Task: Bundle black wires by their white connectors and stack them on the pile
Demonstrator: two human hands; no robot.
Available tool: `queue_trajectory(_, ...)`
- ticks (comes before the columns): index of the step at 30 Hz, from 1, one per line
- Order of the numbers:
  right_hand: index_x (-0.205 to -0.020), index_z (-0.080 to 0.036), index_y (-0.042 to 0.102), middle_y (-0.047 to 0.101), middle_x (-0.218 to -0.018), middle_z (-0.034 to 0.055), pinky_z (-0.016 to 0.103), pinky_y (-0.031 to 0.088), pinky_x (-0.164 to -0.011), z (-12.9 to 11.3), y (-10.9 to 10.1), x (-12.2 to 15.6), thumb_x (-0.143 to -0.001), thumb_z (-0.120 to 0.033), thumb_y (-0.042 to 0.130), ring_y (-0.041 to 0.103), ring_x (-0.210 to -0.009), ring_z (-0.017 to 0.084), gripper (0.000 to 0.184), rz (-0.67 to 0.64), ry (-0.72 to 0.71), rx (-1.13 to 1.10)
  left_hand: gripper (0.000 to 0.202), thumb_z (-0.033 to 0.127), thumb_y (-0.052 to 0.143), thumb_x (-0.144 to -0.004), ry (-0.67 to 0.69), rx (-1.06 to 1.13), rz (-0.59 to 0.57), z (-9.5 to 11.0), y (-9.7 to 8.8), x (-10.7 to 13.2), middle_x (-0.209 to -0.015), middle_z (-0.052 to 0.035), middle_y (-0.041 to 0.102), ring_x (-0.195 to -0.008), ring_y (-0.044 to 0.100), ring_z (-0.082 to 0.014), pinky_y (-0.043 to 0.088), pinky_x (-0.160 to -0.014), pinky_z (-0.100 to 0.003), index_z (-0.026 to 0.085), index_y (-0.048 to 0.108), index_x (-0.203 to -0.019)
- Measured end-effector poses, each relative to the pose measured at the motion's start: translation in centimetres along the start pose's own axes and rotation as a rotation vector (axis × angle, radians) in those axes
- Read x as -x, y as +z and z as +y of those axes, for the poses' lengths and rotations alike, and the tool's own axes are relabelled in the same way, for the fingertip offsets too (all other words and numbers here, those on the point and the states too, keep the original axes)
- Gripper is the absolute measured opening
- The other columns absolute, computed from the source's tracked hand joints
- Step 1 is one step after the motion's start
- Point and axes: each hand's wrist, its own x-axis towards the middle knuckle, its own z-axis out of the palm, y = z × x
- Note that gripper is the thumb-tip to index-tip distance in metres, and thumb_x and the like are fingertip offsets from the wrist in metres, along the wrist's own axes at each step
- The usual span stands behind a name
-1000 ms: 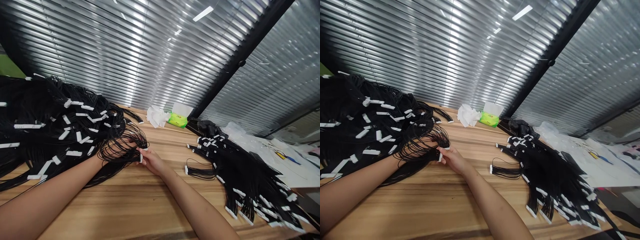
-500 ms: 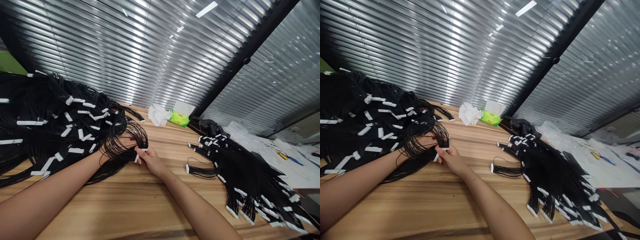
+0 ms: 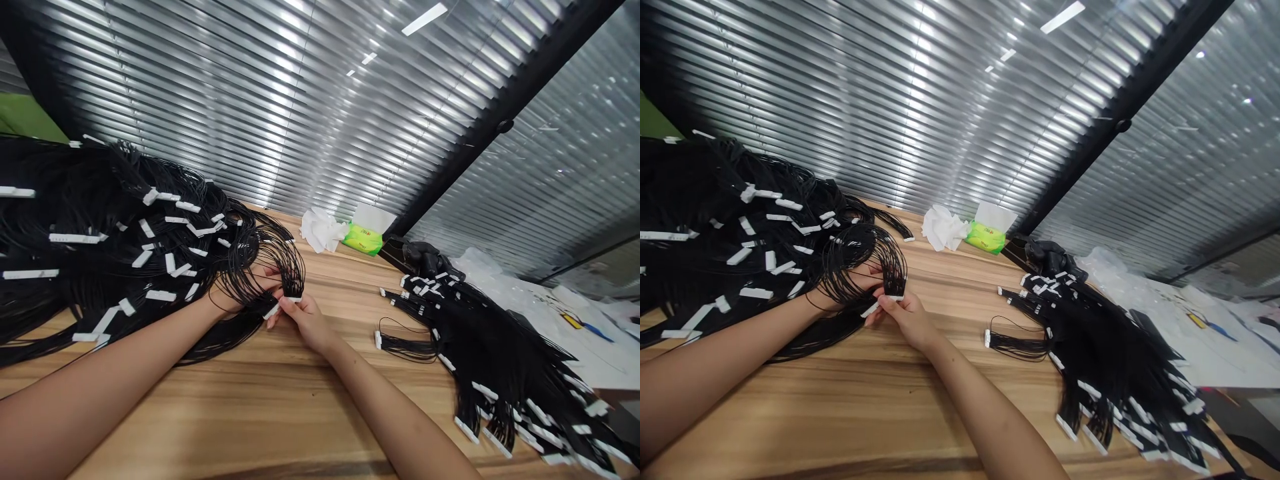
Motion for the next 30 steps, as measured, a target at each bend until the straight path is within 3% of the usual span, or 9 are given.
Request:
queue_trajectory(6, -0.09, -0.018, 0.057, 0.068, -0.067, 0.0018, 0.031, 0.047, -0.074, 0.2, 0.0, 0.0, -0.082, -0.051, 0.057, 0.063, -0.066, 0.016, 0.034, -0.039, -0.014, 0.007, 0.022, 0.031, 0.06, -0.079, -0.079, 0.068, -0.006, 0.1, 0.4, 0.0, -0.055, 0.0025, 0.061, -0.034, 0.055, -0.0135, 0.042, -0.03, -0.021, 0.015, 0.056, -0.093)
queue_trajectory(10, -0.092, -0.019, 0.058, 0.069, -0.07, 0.0016, 0.033, 0.047, -0.08, 0.1, 0.0, 0.0, -0.083, -0.049, 0.056, 0.063, -0.069, 0.016, 0.031, -0.054, -0.013, 0.039, 0.016, 0.027, 0.06, -0.077, -0.091, 0.102, -0.03, 0.3, 0.5, 0.0, -0.046, 0.0054, 0.054, -0.03, 0.053, -0.0146, 0.04, -0.027, -0.021, 0.016, 0.057, -0.087)
queue_trajectory(15, -0.095, -0.02, 0.056, 0.07, -0.074, 0.0022, 0.034, 0.045, -0.086, 0.2, -0.1, 0.1, -0.086, -0.044, 0.054, 0.064, -0.079, 0.018, 0.026, -0.055, -0.02, 0.068, 0.014, 0.023, 0.06, -0.072, -0.139, 0.084, 0.026, 1.1, 0.7, 0.2, -0.044, 0.0055, 0.053, -0.03, 0.051, -0.0128, 0.038, -0.027, -0.019, 0.015, 0.057, -0.083)
queue_trajectory(25, -0.096, -0.019, 0.058, 0.071, -0.075, 0.0035, 0.033, 0.045, -0.082, -0.1, 0.1, 0.1, -0.086, -0.044, 0.054, 0.063, -0.077, 0.019, 0.027, -0.033, -0.041, 0.11, 0.017, 0.027, 0.061, -0.074, -0.072, 0.089, 0.002, 0.8, 0.8, 0.2, -0.043, 0.0057, 0.051, -0.026, 0.046, -0.009, 0.031, -0.023, -0.015, 0.014, 0.061, -0.085)
queue_trajectory(30, -0.097, -0.018, 0.061, 0.072, -0.077, 0.0049, 0.034, 0.045, -0.083, -0.1, 0.1, 0.0, -0.085, -0.047, 0.054, 0.064, -0.081, 0.02, 0.032, -0.033, -0.031, 0.126, 0.016, 0.022, 0.061, -0.07, -0.116, 0.099, 0.045, 1.2, 1.2, 0.3, -0.041, 0.0068, 0.048, -0.026, 0.045, -0.0096, 0.032, -0.022, -0.016, 0.014, 0.061, -0.083)
